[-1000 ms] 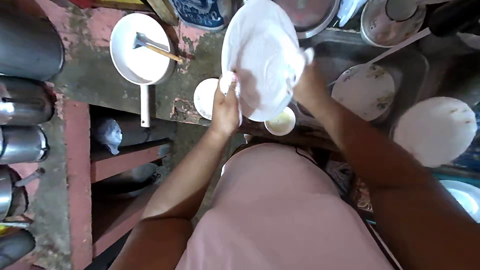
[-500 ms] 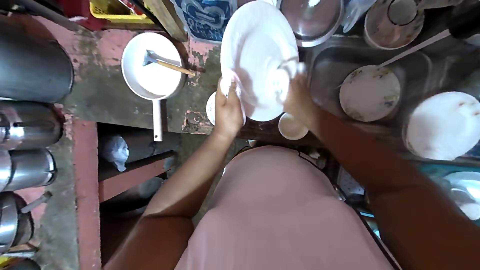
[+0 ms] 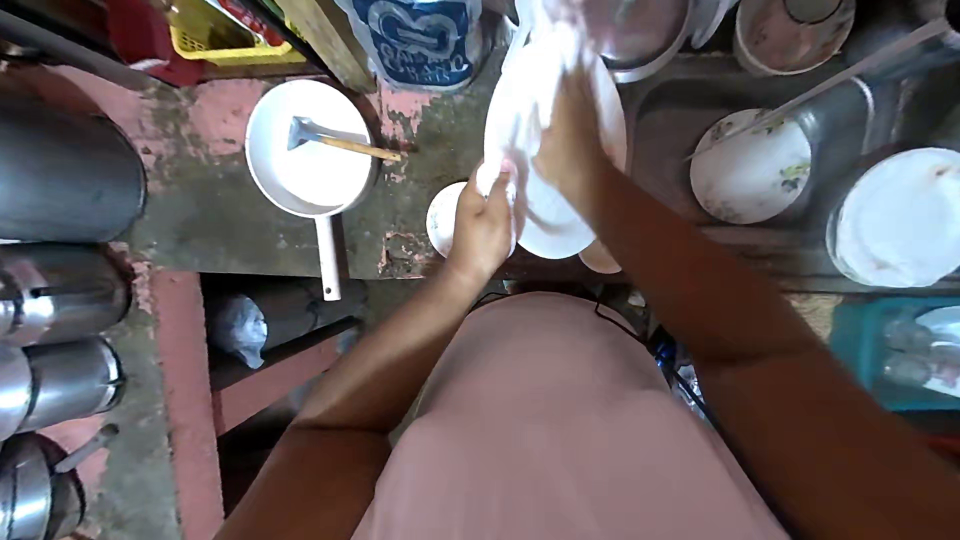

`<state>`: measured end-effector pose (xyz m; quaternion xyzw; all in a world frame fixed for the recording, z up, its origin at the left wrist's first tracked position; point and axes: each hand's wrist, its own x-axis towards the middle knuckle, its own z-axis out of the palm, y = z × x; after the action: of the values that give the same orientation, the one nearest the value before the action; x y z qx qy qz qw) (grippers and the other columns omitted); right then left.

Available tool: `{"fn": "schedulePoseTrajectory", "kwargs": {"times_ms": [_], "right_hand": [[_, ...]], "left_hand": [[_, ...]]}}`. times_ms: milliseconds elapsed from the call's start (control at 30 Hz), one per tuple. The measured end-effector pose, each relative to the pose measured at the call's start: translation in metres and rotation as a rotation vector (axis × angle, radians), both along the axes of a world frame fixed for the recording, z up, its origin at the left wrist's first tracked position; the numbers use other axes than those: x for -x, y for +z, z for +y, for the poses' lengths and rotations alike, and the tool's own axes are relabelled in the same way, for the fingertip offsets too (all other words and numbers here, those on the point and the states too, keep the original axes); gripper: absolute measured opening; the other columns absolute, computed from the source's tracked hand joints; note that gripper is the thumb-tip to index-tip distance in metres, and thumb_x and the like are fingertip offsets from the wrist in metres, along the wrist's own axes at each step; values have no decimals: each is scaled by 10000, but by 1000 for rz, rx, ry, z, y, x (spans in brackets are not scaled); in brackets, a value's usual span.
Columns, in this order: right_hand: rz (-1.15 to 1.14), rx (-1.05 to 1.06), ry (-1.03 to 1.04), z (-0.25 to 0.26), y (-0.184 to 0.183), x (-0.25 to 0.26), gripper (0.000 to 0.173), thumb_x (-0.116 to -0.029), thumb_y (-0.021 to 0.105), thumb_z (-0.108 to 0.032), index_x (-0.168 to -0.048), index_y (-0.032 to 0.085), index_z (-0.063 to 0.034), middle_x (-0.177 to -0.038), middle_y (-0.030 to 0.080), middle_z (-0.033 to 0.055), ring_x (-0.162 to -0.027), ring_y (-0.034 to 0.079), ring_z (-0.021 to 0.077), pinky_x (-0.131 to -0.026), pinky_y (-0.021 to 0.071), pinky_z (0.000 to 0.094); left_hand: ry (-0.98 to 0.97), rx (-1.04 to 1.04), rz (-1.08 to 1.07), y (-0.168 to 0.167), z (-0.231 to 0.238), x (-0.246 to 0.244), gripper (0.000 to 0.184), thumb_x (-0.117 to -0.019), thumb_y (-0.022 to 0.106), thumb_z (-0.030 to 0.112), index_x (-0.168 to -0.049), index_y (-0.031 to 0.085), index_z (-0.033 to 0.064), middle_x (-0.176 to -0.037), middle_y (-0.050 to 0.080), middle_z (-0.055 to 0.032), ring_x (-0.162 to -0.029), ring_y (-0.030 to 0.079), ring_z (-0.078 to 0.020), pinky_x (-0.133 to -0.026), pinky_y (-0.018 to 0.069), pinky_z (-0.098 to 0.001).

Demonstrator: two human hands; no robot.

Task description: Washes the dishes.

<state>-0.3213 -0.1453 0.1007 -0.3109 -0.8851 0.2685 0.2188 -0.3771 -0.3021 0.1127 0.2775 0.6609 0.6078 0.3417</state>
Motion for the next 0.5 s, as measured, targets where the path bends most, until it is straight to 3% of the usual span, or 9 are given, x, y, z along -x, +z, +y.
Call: {"fn": "schedulePoseTrajectory", "kwargs": {"times_ms": [100,167,233,267,333,367,400,433,500], "right_hand": [[162,78,237,-55,3,-15,625,-967,602,-219,-1502,441,61,-1564,435,251,-1495,369,350,-1251,282,468],[67,74,370,-65,-13,-40,586,-973,597,-226,-1486,487,34,-1569,446,224,-1502,366,339,-1252,284,492],[-107,6,335,-45,-47,-68,494,-931,632,-254,-1365,616,-18,-1496,529,215,-1449,434,371,-1184,355,549],[-157,39,256,-26,-60,-76,506,-926,650,-242,-1372,599,-9,-1505,511,224,-1450,423,375,-1184,352,560],[24,225,32,17,-70,-81,553,-976,625,-179,-1471,484,23,-1454,551,195,-1343,547,279,-1123,471,454],[213,352,-90,37,-71,-79,515,-1003,615,-219,-1433,472,24,-1242,635,146,-1075,664,207,-903,592,387],[364,522,-144,51,-63,-85,526,-1017,573,-226,-1454,439,33,-1202,638,144,-1013,672,200,-860,601,389],[512,757,-111,57,-51,-100,497,-1076,495,-240,-1504,396,-6,-1269,635,125,-1089,671,198,-931,601,394],[774,1259,38,54,-19,-127,290,-1122,352,-280,-1311,515,-130,-1123,692,55,-1020,695,168,-888,609,376]], "left_hand": [[115,-20,43,5,2,6,393,-1132,347,264,-1323,543,-19,-1108,698,-68,-1018,690,-111,-942,588,-358],[180,-131,70,6,-1,13,375,-1134,340,209,-1364,501,-39,-1174,694,-89,-1090,687,-142,-999,579,-383],[230,-159,94,4,-5,18,349,-1133,349,195,-1357,497,-28,-1169,686,-77,-1097,680,-140,-999,575,-377],[244,-156,81,3,-6,19,345,-1132,352,196,-1356,499,-21,-1166,684,-71,-1096,678,-138,-994,575,-376],[240,-151,-16,2,-8,15,377,-1138,339,234,-1387,492,-4,-1206,680,-83,-1129,672,-165,-1006,571,-405],[232,-155,-78,1,-7,13,396,-1142,321,260,-1394,492,7,-1220,679,-87,-1144,668,-179,-1009,568,-421],[218,-166,-142,-1,-6,11,419,-1144,302,288,-1395,491,10,-1239,678,-102,-1161,665,-202,-1016,563,-444],[205,-171,-202,-4,-4,10,451,-1144,299,316,-1402,496,3,-1269,674,-122,-1190,658,-226,-1033,556,-466],[191,-133,-267,-12,3,9,457,-1136,340,333,-1406,503,2,-1263,678,-128,-1175,667,-229,-1018,566,-468]]}}
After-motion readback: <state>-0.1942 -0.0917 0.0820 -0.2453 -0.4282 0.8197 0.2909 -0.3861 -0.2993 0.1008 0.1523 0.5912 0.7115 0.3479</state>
